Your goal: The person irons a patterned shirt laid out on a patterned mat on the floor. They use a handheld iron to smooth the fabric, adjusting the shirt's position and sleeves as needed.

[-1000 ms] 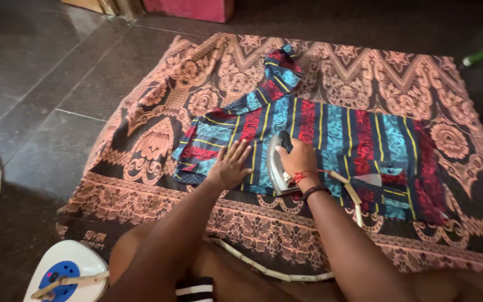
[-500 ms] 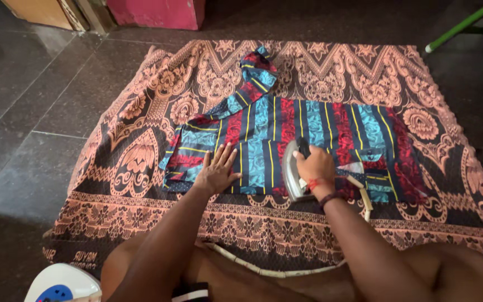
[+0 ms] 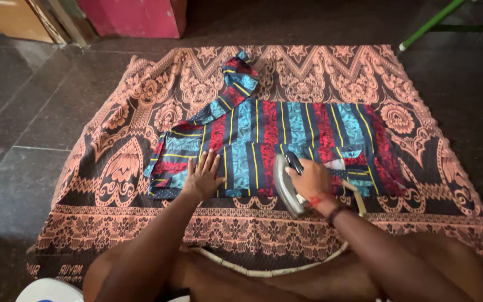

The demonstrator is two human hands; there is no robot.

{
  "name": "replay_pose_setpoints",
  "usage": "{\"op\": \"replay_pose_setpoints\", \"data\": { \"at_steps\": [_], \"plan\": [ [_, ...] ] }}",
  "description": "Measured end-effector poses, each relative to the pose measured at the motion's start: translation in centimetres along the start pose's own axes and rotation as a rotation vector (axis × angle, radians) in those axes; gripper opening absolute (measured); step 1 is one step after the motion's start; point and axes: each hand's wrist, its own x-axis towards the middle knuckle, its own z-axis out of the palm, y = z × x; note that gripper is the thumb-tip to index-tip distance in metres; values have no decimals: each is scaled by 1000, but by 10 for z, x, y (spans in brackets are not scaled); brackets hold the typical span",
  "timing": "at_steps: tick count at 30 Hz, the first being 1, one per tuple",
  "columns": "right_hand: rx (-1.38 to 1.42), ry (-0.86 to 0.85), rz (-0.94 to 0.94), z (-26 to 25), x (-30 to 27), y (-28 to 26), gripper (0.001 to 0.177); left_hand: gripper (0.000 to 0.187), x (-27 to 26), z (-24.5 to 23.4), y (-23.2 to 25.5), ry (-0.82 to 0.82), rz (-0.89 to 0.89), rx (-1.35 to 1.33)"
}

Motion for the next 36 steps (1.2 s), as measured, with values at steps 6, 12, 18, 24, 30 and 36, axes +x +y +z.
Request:
{"op": "replay_pose_setpoints", "data": {
  "at_steps": [6, 12, 18, 24, 30, 36],
  "plan": [
    [68, 75, -71, -36, -11, 38, 34, 87, -5, -36, 17, -132, -91, 56],
    [181, 191, -132, -44, 11, 62, 31, 71, -5, -67, 71, -124, 2, 149],
    [82, -72, -140, -50, 36, 59, 30, 78, 3, -62, 129, -6, 80, -300],
    [134, -121, -150, -40, 35, 52, 27, 76, 4, -46, 123, 153, 230, -370],
    [45, 266, -5, -16, 48, 62, 42, 72, 7, -30, 111, 221, 226, -370],
    [-60, 286, 104, -20, 48, 79, 45, 74, 11, -25, 92, 210, 88, -305]
  ]
}}
